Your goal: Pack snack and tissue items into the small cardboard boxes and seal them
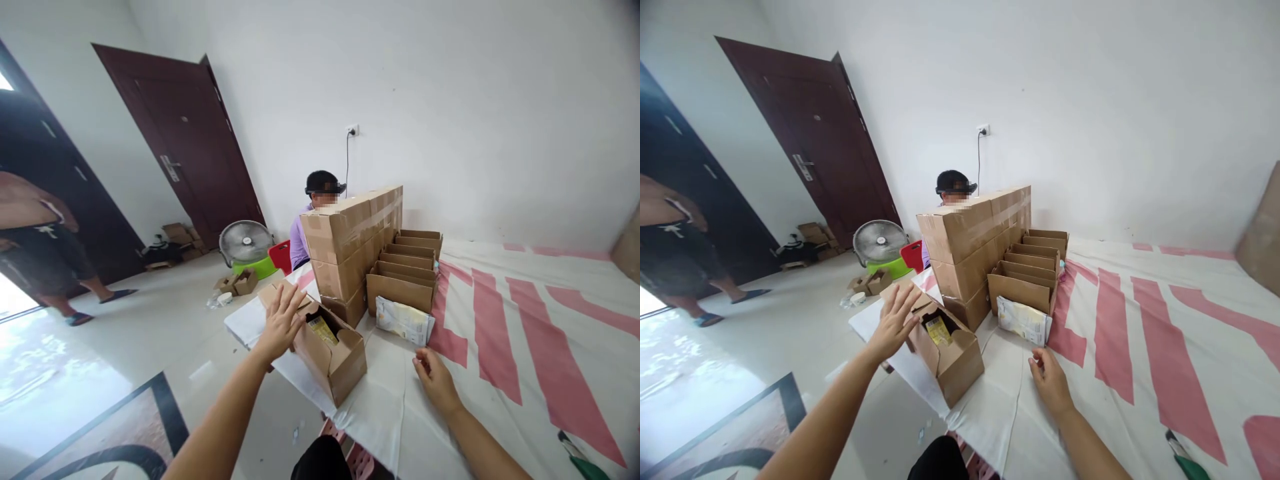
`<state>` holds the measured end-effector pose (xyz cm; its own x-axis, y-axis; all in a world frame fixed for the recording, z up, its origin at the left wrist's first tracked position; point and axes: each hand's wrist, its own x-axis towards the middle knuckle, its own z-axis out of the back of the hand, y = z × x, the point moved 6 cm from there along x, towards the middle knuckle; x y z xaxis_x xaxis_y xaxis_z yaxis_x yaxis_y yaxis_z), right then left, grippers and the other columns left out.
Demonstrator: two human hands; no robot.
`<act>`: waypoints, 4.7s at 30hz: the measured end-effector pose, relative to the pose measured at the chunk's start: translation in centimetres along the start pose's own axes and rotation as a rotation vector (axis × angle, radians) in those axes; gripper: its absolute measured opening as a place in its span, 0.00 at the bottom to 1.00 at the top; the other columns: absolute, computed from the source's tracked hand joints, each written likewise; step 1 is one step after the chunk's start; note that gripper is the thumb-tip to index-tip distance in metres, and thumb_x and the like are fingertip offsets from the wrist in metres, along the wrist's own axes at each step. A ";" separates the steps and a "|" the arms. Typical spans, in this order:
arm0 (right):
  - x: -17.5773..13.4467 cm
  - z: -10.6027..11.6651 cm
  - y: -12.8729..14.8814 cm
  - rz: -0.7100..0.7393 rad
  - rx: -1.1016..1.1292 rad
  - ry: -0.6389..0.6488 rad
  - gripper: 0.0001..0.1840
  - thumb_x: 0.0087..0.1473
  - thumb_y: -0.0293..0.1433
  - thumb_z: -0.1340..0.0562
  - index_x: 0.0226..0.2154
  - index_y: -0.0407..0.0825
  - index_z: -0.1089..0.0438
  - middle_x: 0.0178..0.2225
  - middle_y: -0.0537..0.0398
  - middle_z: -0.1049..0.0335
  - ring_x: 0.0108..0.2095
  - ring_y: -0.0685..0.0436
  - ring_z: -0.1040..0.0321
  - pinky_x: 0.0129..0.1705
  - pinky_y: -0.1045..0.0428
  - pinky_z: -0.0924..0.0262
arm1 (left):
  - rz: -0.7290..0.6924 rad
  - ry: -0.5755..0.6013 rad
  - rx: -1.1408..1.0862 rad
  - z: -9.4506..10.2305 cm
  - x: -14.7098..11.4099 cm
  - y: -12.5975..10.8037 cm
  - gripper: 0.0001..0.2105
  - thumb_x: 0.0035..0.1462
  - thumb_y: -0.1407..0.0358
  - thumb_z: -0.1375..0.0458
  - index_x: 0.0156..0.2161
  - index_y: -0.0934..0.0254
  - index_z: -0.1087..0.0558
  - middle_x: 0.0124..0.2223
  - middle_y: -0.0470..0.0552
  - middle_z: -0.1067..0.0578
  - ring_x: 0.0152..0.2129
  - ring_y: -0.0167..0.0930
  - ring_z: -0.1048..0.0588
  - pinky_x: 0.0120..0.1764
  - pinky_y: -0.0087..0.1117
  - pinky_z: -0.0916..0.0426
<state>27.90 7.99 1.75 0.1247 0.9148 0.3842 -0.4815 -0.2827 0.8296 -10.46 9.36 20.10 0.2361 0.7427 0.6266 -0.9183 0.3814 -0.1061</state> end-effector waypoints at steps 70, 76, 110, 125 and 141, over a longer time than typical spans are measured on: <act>-10.7 25.7 3.5 -0.228 -0.704 -0.086 0.26 0.61 0.45 0.53 0.54 0.52 0.35 0.47 0.47 0.25 0.44 0.35 0.26 0.38 0.44 0.30 | 0.159 0.494 -1.326 -8.9 -7.1 -20.6 0.29 0.61 0.53 0.46 0.63 0.61 0.45 0.67 0.59 0.42 0.65 0.45 0.46 0.65 0.49 0.54; -6.5 18.0 16.0 0.142 -0.485 0.173 0.17 0.63 0.44 0.45 0.50 0.58 0.31 0.47 0.54 0.24 0.45 0.42 0.26 0.44 0.50 0.31 | 0.146 0.445 -1.349 -9.6 -7.4 -20.4 0.30 0.61 0.54 0.45 0.64 0.60 0.46 0.67 0.58 0.42 0.65 0.45 0.46 0.65 0.48 0.53; -8.5 30.2 10.8 -0.072 -0.584 0.295 0.16 0.54 0.48 0.37 0.41 0.61 0.23 0.42 0.47 0.22 0.40 0.35 0.24 0.37 0.47 0.27 | 0.157 0.509 -1.269 -8.3 -7.0 -20.7 0.32 0.60 0.50 0.47 0.64 0.62 0.47 0.66 0.60 0.42 0.65 0.45 0.45 0.65 0.48 0.53; -12.5 26.5 -3.3 -0.348 -0.300 0.334 0.19 0.55 0.51 0.41 0.33 0.56 0.22 0.35 0.53 0.20 0.38 0.35 0.23 0.40 0.45 0.29 | 0.111 0.517 -1.268 -8.7 -7.0 -20.5 0.31 0.62 0.52 0.47 0.65 0.62 0.47 0.70 0.60 0.47 0.68 0.44 0.51 0.67 0.49 0.58; -4.5 11.9 17.3 0.096 -0.430 0.401 0.24 0.64 0.38 0.51 0.59 0.47 0.39 0.56 0.43 0.30 0.56 0.37 0.33 0.56 0.39 0.36 | 0.093 0.499 -1.269 -9.0 -7.2 -20.4 0.29 0.62 0.53 0.47 0.64 0.62 0.45 0.70 0.60 0.47 0.68 0.44 0.51 0.67 0.50 0.58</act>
<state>29.36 -4.48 19.15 -0.2337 0.9522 0.1968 -0.7931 -0.3038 0.5279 9.50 1.22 10.81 0.5267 0.8079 0.2645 -0.0804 0.3571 -0.9306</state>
